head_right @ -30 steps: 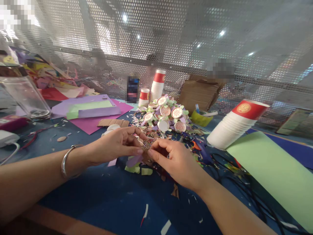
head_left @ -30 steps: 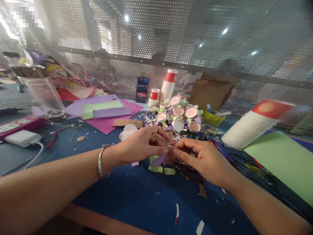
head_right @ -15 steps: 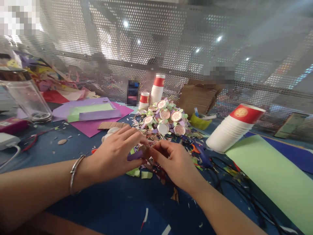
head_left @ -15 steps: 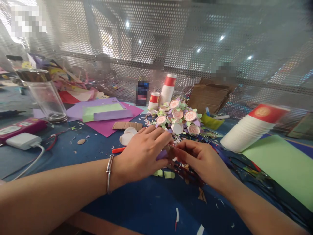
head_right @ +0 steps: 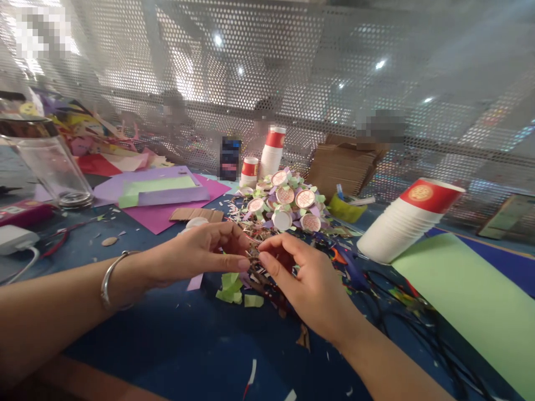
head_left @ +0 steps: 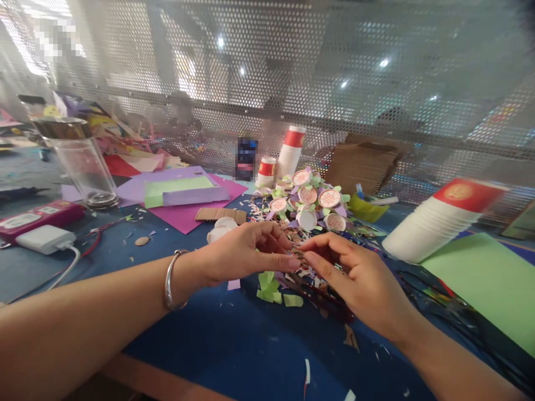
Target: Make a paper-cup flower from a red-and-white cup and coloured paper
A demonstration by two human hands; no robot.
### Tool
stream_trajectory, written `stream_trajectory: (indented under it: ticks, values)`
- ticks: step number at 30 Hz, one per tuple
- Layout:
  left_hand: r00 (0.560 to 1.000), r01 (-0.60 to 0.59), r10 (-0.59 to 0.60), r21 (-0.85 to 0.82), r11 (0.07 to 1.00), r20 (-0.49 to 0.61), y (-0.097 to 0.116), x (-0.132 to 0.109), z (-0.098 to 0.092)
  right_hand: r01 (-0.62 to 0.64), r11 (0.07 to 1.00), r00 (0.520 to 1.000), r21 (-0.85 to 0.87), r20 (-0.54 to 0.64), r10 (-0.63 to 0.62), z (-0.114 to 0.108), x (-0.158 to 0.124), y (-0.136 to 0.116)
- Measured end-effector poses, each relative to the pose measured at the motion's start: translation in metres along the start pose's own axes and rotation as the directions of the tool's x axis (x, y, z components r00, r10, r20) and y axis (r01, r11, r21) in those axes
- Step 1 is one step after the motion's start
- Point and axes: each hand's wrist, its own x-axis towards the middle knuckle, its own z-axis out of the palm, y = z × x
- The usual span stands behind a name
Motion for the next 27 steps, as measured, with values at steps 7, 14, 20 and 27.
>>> stream_trajectory:
  ticks: [7,14,20,27]
  values:
    - [0.972,0.211,-0.19,-0.165,0.963,0.137,0.0007,0.0008,-0.0011,-0.01,0.997,0.998,0.074,0.07,0.005,0.002,0.0,0.0016]
    - [0.959,0.254,-0.235,-0.113,0.961,0.161,0.0011,-0.0004,-0.0029,-0.027,0.997,0.996,0.078,0.086,0.02,0.0022,0.0022,0.0016]
    - [0.982,0.181,-0.178,-0.032,0.983,0.065,0.0024,0.0002,-0.0059,-0.007,1.0,0.998,0.031,0.06,0.006,0.0009,0.0024,0.0017]
    - [0.988,0.15,-0.136,-0.207,0.967,0.079,-0.0024,0.0025,-0.0079,-0.025,0.999,0.998,0.019,0.061,0.024,0.001,0.0037,0.0031]
